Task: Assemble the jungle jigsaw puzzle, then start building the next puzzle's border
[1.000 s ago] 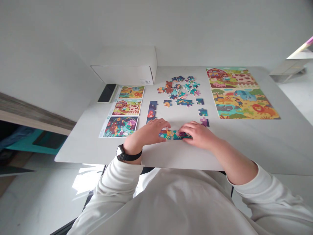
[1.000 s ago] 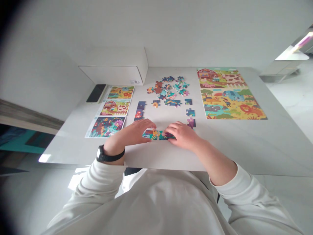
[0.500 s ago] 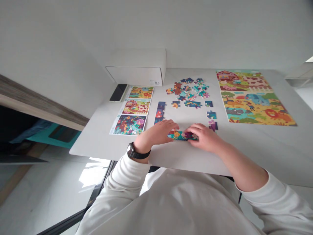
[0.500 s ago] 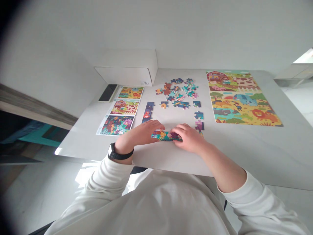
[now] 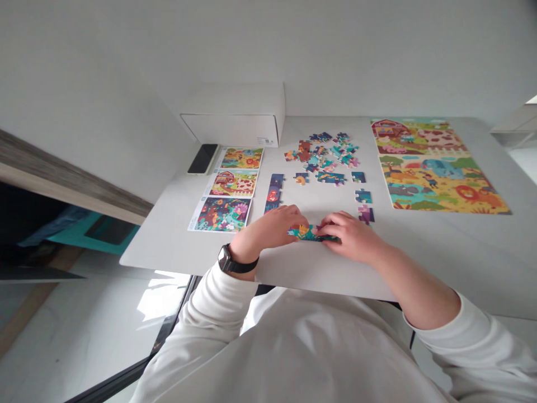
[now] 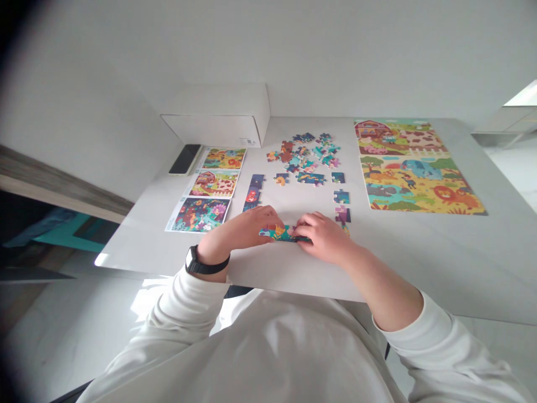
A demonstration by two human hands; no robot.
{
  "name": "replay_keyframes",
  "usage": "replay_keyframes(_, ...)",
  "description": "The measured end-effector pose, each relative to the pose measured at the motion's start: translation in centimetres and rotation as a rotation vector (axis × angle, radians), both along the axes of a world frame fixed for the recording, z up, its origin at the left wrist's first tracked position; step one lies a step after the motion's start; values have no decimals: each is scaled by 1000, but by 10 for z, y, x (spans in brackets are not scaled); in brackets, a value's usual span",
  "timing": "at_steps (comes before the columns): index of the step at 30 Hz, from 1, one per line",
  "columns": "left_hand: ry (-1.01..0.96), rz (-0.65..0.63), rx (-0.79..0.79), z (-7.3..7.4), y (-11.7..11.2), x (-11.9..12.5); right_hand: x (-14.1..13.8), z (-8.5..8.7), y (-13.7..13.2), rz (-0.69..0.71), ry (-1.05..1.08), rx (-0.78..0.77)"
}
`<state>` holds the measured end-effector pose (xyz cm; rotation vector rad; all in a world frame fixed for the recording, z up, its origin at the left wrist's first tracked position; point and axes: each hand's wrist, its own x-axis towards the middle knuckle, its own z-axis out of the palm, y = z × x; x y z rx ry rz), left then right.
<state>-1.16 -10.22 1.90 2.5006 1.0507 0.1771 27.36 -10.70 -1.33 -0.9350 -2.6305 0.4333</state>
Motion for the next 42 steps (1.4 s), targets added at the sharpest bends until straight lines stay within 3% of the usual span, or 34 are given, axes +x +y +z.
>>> replay_keyframes(11, 41, 12, 18, -2, -3, 5, 0, 0, 0, 15, -10, 7)
replay_keyframes(15, 39, 49, 13, 8, -7, -17, 2, -2, 1, 32, 24, -9)
replay_keyframes(20, -29, 406, 193, 17, -33, -74, 6, 1, 0, 56, 46, -33)
replay_keyframes(23, -78, 509, 210, 7, -55, -83, 6, 2, -1, 51, 48, -18)
replay_keyframes(26, -132, 477, 190, -11, -71, -70, 5, -1, -1, 45, 51, 0)
replay_keyframes(29, -144, 489, 211, -27, -76, -56, 3, -5, 0, 42, 65, -7)
replay_keyframes(33, -157, 519, 265, -35, -74, -50, 11, 2, 2, 16, 99, -25)
replay_keyframes(39, -159, 535, 311, -41, -73, -54, 68, 29, 3, -304, 250, 66)
replay_keyframes(42, -170, 535, 335, -46, -72, -55, 100, 32, -4, -400, 232, 42)
